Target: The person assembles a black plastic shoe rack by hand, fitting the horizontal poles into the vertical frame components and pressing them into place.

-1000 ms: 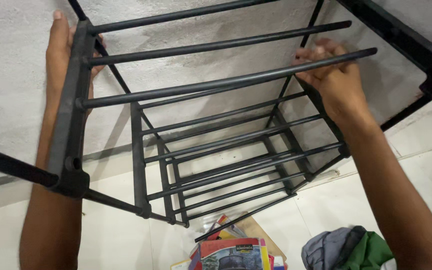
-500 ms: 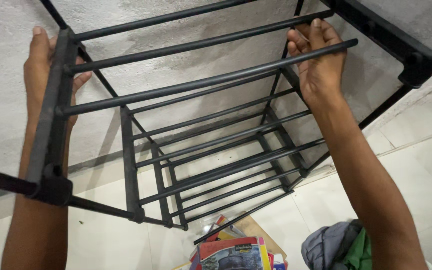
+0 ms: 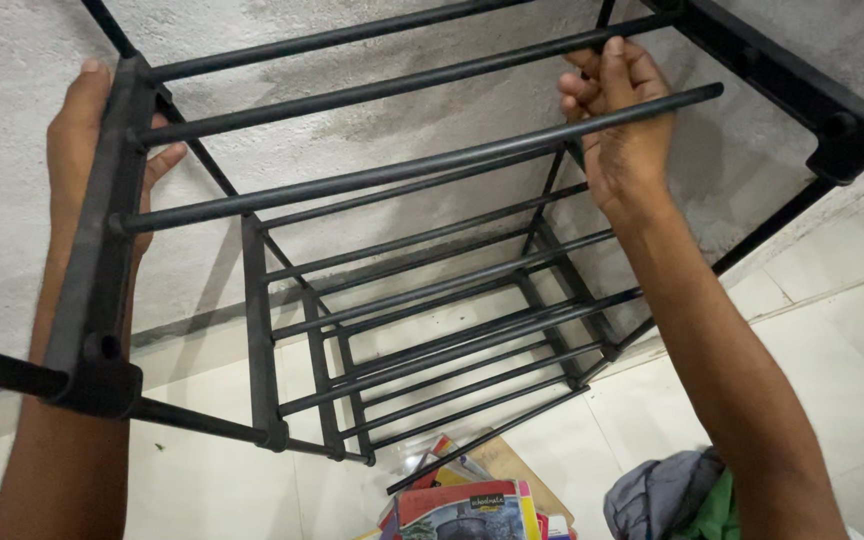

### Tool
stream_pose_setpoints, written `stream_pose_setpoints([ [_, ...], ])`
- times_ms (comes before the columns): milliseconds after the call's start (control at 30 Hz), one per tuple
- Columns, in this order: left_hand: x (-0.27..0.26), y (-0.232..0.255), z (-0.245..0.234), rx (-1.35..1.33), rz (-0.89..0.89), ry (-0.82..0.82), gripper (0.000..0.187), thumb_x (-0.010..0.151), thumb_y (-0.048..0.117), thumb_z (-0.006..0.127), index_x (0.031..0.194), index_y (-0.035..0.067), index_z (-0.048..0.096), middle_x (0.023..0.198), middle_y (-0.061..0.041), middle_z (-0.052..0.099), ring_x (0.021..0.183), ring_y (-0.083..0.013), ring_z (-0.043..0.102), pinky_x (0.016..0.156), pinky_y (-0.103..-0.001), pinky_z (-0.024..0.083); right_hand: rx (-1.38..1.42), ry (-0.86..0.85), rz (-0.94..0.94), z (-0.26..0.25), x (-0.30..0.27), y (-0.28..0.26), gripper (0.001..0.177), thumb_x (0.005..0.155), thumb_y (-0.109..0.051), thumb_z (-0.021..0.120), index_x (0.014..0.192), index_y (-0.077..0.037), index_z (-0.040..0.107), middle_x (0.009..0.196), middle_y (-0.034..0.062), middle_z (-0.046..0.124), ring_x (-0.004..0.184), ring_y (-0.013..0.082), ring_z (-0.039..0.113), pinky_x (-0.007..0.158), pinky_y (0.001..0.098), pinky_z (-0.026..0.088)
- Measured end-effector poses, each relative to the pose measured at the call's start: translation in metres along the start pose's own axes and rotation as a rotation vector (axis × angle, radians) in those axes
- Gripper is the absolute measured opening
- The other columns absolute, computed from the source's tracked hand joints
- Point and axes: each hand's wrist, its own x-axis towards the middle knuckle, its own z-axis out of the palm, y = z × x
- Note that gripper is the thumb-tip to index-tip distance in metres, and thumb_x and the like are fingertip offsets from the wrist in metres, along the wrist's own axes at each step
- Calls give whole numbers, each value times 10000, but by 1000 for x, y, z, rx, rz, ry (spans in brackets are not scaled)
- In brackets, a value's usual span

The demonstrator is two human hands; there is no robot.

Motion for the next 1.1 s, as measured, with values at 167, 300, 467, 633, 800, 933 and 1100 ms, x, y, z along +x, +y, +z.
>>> stream_pose_setpoints([
  [167,-9,10,8,120,74,-44,491,1119,484,357,1275,102,623,1104,-30,622,1126,-122,681,1038,-437,623,61,11,-1,6,3,6,229,1108,-274,640,1183,-57,637,1122,91,745,965,156,732,845,279,599],
  [300,-13,28,18,72,-19,-54,516,1135,547,396,1229,97,631,1045,-49,580,1112,-185,658,1062,-546,552,57,29,1,5,3,6,225,1092,-285,648,1172,-76,635,1129,92,752,957,148,732,839,277,591],
  [467,-21,38,26,-58,-36,-99,447,1107,526,427,1173,128,621,1045,-38,604,1197,-189,670,1101,-646,463,59,7,-23,-5,6,4,203,1096,-267,680,1169,-80,650,1147,94,738,974,157,726,859,291,590],
  [633,-17,20,20,-161,-35,-116,473,1140,515,435,1196,89,631,965,-29,550,1129,-182,604,1199,-676,375,13,10,-10,-15,10,4,197,1112,-256,682,1181,-74,653,1163,99,735,977,162,724,866,292,591],
  [800,-18,17,15,-80,6,-63,627,1105,585,408,1341,56,647,1064,-33,617,1160,-174,614,1188,-648,436,-35,-27,9,-27,9,-7,241,1118,-271,623,1229,-58,641,1212,111,739,990,174,740,865,298,607],
  [933,-27,30,13,52,-6,2,710,1104,641,390,1416,43,612,1084,-59,609,1114,-182,612,1097,-545,495,-2,39,54,-30,1,-14,290,1124,-254,573,1312,-36,615,1243,117,735,963,157,734,841,276,598],
  [1100,-35,42,17,50,-3,-21,708,1111,592,352,1495,14,493,1274,-150,580,1340,-303,594,1154,-526,480,50,144,33,-29,-23,-22,291,1150,-221,580,1341,-1,592,1201,173,745,824,108,648,766,291,576],
])
